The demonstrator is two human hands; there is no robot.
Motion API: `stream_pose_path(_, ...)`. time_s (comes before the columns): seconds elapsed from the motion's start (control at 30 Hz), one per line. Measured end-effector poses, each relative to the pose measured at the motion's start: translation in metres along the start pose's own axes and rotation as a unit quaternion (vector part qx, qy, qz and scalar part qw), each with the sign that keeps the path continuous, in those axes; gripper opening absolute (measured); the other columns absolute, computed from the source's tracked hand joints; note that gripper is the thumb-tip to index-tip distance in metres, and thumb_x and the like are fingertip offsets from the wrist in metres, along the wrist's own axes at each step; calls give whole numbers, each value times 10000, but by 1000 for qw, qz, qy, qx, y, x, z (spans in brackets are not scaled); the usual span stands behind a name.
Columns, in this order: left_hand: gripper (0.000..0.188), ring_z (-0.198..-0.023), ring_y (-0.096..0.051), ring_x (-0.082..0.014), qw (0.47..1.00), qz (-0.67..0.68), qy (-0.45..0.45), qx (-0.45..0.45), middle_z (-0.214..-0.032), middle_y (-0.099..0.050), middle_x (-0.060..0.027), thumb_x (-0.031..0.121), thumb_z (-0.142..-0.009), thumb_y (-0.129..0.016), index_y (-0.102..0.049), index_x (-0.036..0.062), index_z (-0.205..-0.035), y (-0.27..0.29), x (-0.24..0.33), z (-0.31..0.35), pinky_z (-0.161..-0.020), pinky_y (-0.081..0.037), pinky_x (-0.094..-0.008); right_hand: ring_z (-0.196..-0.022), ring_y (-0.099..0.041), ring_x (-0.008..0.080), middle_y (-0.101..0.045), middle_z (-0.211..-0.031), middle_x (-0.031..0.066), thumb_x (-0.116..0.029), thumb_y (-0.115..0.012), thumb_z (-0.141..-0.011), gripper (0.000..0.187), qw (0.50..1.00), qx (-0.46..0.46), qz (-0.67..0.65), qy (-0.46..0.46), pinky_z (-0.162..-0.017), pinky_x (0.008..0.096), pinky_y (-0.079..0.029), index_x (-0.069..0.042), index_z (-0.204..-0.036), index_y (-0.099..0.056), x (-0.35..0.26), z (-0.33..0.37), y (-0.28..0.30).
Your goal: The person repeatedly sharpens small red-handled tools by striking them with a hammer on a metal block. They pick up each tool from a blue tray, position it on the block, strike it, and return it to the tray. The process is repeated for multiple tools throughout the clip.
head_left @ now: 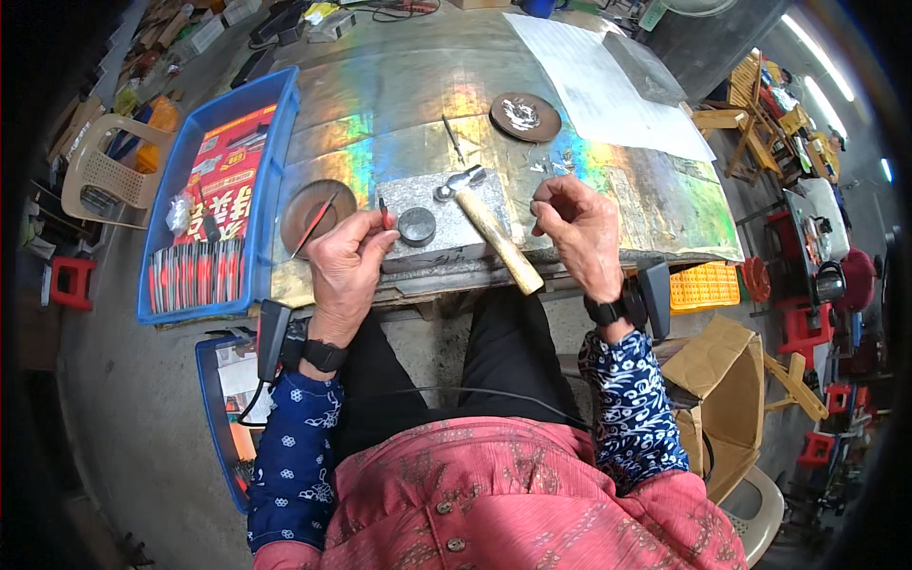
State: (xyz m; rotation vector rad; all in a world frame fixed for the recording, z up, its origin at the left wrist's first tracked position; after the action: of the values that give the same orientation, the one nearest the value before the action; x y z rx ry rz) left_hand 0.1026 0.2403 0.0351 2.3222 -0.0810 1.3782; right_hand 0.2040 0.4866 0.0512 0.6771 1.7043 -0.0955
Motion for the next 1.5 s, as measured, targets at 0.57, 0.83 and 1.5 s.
stream_pose_path(0.57,176,-769,-688,-177,861,461,213,-25,-928,-681,-147,46,-922,-612,-591,-36,-1076,-4,30,30,-621,-591,-263,-691,-617,76,-617,-850,47,71,-591,-843,131,991,-87,-74,74,-609,216,-504,30,-963,-625,-65,58,-73)
stream_pose_path(0.83,178,-792,-695,-187,839,494,225,-23,-936,-678,-142,55,-932,-601,-581,-26,-1088,-4,30,36,-626,-602,-280,-684,-604,70,-610,-836,37,64,-595,-844,122,990,-71,-96,69,-593,212,-498,33,-962,-604,-68,62,-76)
stream_pose_path(1.5,154,-774,-688,-191,831,512,218,4,-945,-679,-148,41,-932,-593,-584,-24,-1072,-12,20,52,-683,-600,-298,-668,-606,322,-590,-761,151,-12,-660,-823,101,986,-38,76,145,-595,369,-481,-3,-895,-589,-62,73,-81)
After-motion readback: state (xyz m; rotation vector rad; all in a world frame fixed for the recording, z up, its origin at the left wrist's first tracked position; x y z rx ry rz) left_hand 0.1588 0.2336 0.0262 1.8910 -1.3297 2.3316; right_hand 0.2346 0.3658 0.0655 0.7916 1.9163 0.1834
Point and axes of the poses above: each hand's wrist, its own z-axis away from the middle knuckle, its own y-axis out of the back of the hand, x = y × z, the point moved 4 cm from there along -z, towards the middle knuckle
